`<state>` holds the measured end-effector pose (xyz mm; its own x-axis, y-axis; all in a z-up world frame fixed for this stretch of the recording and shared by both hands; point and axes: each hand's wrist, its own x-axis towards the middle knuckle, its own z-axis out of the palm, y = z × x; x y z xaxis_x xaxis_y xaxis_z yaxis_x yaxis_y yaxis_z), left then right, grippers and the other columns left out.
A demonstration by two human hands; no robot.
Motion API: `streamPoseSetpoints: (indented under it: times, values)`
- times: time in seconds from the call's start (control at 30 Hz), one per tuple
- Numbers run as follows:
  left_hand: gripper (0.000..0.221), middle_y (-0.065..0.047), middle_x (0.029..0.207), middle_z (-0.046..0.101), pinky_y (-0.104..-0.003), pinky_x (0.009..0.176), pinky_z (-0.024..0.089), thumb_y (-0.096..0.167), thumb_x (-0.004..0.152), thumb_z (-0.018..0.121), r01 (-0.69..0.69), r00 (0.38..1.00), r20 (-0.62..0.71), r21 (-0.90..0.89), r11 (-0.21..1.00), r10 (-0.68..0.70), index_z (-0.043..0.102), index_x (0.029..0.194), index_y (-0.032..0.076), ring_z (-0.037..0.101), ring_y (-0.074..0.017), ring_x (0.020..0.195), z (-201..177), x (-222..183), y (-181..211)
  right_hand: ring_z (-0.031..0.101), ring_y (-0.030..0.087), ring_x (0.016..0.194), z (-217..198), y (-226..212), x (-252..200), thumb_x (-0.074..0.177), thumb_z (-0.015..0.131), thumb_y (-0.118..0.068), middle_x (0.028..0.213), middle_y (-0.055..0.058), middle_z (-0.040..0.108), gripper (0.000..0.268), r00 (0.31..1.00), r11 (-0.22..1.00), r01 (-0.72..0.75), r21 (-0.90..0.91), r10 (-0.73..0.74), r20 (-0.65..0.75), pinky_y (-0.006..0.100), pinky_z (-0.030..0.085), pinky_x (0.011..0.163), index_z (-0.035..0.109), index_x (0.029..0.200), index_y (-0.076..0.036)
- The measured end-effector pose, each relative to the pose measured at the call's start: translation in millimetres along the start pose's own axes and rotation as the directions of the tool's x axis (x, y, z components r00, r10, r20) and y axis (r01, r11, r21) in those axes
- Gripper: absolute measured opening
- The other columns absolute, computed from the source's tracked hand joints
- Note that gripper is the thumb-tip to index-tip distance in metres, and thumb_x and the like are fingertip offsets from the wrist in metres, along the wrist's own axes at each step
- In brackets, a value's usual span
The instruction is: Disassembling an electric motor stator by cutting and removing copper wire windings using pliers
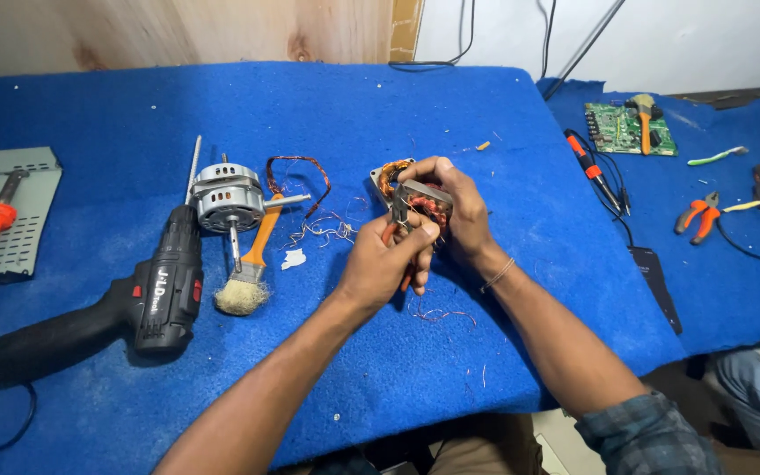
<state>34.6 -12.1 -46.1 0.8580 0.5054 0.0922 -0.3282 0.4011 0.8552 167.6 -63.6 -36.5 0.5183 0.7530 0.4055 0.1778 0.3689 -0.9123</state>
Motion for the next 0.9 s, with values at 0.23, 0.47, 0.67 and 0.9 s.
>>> streamPoseSetpoints:
  times: [0.23, 0.47, 0.67, 0.9]
  values:
    - [0.014, -0.013, 0.059, 0.061, -0.032, 0.034, 0.056, 0.012, 0.092, 0.069, 0.021, 0.999, -0.040, -0.132, 0.991, -0.026, 0.064, 0.097, 0.000, 0.063, -0.0200, 0.043, -3.0, 0.6, 10.1, 0.069, 0.033, 0.100, 0.7, -6.9, -1.3, 0.105, 0.037, -0.027, 0.103, 0.022, 0.073, 0.046, 0.992, 0.944, 0.118, -0.307, -0.098, 0.078, 0.042, 0.052, 0.096, 0.074, 0.109, 0.000]
    - [0.019, -0.010, 0.060, 0.059, -0.030, 0.039, 0.057, 0.017, 0.093, 0.069, -0.011, 0.997, -0.072, -0.084, 0.996, 0.005, 0.069, 0.101, 0.000, 0.063, -0.0169, 0.046, -1.1, -0.3, 13.1, 0.065, 0.027, 0.095, -4.7, -11.7, -4.8, 0.095, 0.037, -0.016, 0.095, 0.017, 0.073, 0.042, 0.979, 0.933, 0.157, -0.323, -0.189, -0.072, 0.038, 0.051, 0.094, 0.076, 0.103, -0.003]
    - [0.021, -0.013, 0.059, 0.061, -0.032, 0.036, 0.057, 0.017, 0.096, 0.069, -0.071, 0.991, -0.104, 0.129, 0.989, 0.085, 0.067, 0.105, -0.001, 0.063, -0.0199, 0.044, -5.2, 4.8, 14.8, 0.059, 0.027, 0.082, -11.7, -20.8, -1.6, 0.097, 0.041, -0.016, 0.085, 0.016, 0.067, 0.035, 0.939, 0.881, 0.257, -0.398, -0.324, -0.112, 0.038, 0.050, 0.080, 0.074, 0.101, -0.004]
    - [0.020, -0.018, 0.064, 0.065, -0.031, 0.035, 0.057, 0.018, 0.101, 0.055, -0.005, 1.000, -0.003, 0.295, 0.956, 0.006, 0.055, 0.109, -0.001, 0.066, -0.0219, 0.047, -1.6, -2.6, 23.3, 0.057, 0.027, 0.085, -35.1, -9.2, 12.6, 0.101, 0.034, -0.029, 0.089, 0.014, 0.062, 0.040, 0.893, 0.899, 0.272, -0.342, -0.368, -0.258, 0.041, 0.046, 0.083, 0.066, 0.106, -0.004]
